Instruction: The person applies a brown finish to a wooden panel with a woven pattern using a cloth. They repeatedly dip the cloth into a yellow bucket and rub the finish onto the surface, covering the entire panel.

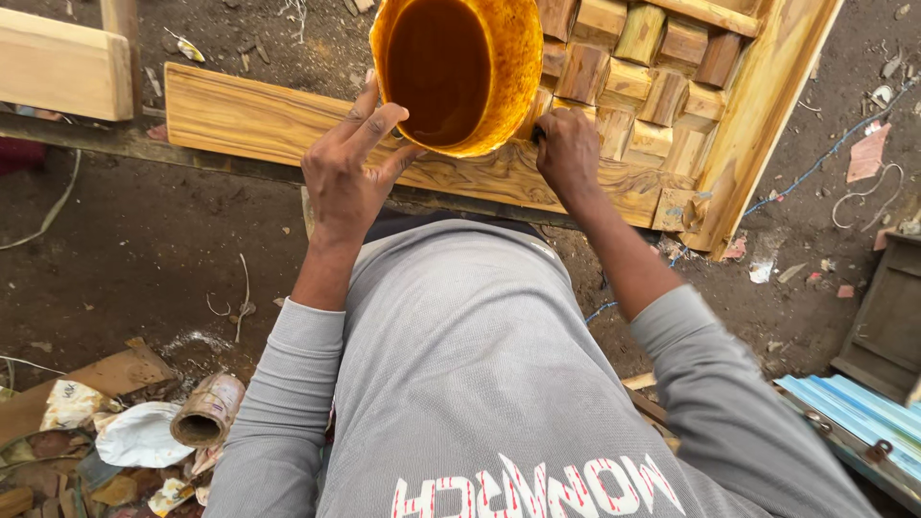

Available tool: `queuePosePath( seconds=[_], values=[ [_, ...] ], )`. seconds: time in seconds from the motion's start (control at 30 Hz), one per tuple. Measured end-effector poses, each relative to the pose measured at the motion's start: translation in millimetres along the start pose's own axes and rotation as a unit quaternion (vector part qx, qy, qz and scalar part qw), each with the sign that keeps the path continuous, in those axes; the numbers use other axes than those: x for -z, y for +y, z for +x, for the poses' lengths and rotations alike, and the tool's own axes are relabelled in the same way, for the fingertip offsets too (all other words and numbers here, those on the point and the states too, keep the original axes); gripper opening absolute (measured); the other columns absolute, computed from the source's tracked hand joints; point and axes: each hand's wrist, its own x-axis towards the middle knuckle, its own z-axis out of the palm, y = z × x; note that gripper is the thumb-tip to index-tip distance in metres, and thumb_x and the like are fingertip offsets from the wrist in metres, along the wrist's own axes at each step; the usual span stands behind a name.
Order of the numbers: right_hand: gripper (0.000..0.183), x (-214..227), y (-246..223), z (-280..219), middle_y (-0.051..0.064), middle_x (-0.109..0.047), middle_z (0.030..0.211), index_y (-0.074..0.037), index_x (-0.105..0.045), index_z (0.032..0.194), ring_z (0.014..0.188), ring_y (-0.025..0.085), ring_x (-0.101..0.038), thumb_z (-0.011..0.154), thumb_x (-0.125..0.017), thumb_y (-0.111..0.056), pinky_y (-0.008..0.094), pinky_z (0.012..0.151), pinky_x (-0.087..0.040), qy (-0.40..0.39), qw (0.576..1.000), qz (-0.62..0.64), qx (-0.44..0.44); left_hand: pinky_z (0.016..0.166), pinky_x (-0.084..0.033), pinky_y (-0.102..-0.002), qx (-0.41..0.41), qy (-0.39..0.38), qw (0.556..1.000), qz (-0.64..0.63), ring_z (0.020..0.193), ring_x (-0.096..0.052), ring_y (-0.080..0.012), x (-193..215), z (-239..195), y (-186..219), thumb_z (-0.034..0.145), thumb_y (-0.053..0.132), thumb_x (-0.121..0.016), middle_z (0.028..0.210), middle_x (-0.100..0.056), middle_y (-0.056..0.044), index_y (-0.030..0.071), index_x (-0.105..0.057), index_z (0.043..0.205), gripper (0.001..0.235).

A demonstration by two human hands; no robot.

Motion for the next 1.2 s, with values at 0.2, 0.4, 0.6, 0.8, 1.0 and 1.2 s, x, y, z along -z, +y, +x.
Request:
queuePosePath(
  seconds=[0.2, 0.4, 0.6, 0.8, 1.0, 1.2],
  values=[
    [0.009, 1.4, 4.0, 2.1, 0.013, -0.075, 0.088, -0.010, -0.079, 0.091, 0.078, 0.030, -0.071, 0.085, -0.077, -0.003, 0.043, 0.075, -0.057, -0.070, 0.988, 0.137, 0.013, 0.079, -0.060, -0.034, -0.010, 0.010, 1.000, 0.004, 0.100, -0.077, -0.0222, 4.9, -6.6, 1.4, 0.084, 0.037, -0.091, 0.142, -0.066, -0.010, 0.020, -0.069, 0.121, 0.046],
    [0.012, -15.1, 28.6, 8.0, 0.013, -0.076, 0.093, -0.007, -0.079, 0.097, 0.084, 0.028, -0.073, 0.086, -0.078, -0.003, 0.039, 0.081, -0.059, 0.080, 0.983, 0.143, -0.089, 0.083, -0.062, -0.035, -0.017, -0.007, 1.000, -0.012, 0.103, -0.077, -0.0244, 12.4, 0.6, 0.6, 0.089, 0.037, -0.090, 0.145, -0.064, -0.011, 0.019, -0.068, 0.121, 0.043],
    [0.018, -19.3, 54.5, -15.6, 0.010, -0.076, 0.098, -0.006, -0.079, 0.103, 0.089, 0.026, -0.069, 0.084, -0.080, -0.005, 0.040, 0.084, -0.056, 0.147, 0.984, 0.041, -0.093, 0.074, -0.062, -0.034, -0.015, -0.021, 1.000, 0.010, 0.086, -0.077, -0.0218, 3.0, 3.6, -1.6, 0.081, 0.039, -0.092, 0.138, -0.067, -0.014, 0.020, -0.071, 0.115, 0.044],
    [0.007, -27.0, 22.1, -13.0, 0.010, -0.071, 0.099, -0.009, -0.075, 0.100, 0.093, 0.028, -0.068, 0.094, -0.075, -0.004, 0.041, 0.079, -0.056, 0.102, 0.993, 0.064, -0.009, 0.085, -0.061, -0.035, -0.024, -0.010, 1.000, 0.009, 0.104, -0.077, -0.0273, 9.8, -0.9, 5.5, 0.085, 0.031, -0.092, 0.143, -0.065, -0.012, 0.017, -0.069, 0.123, 0.046],
    [0.021, 5.4, 32.4, -7.4, 0.010, -0.070, 0.099, -0.010, -0.072, 0.095, 0.092, 0.033, -0.065, 0.076, -0.078, -0.016, 0.047, 0.076, -0.050, 0.139, 0.986, 0.089, -0.021, 0.077, -0.057, -0.040, -0.013, -0.042, 0.999, 0.016, 0.094, -0.074, -0.0312, 16.2, 4.8, 8.7, 0.076, 0.024, -0.094, 0.142, -0.066, -0.012, 0.014, -0.070, 0.119, 0.050],
    [0.018, 27.8, 36.5, -34.7, 0.016, -0.066, 0.096, -0.008, -0.074, 0.104, 0.092, 0.038, -0.060, 0.092, -0.062, -0.002, 0.050, 0.087, -0.050, 0.081, 0.996, 0.042, 0.004, 0.082, -0.058, -0.041, 0.022, -0.016, 1.000, 0.016, 0.099, -0.072, -0.0319, 14.3, 0.8, 21.2, 0.074, 0.018, -0.088, 0.130, -0.071, -0.006, 0.019, -0.070, 0.119, 0.049]
  ],
)
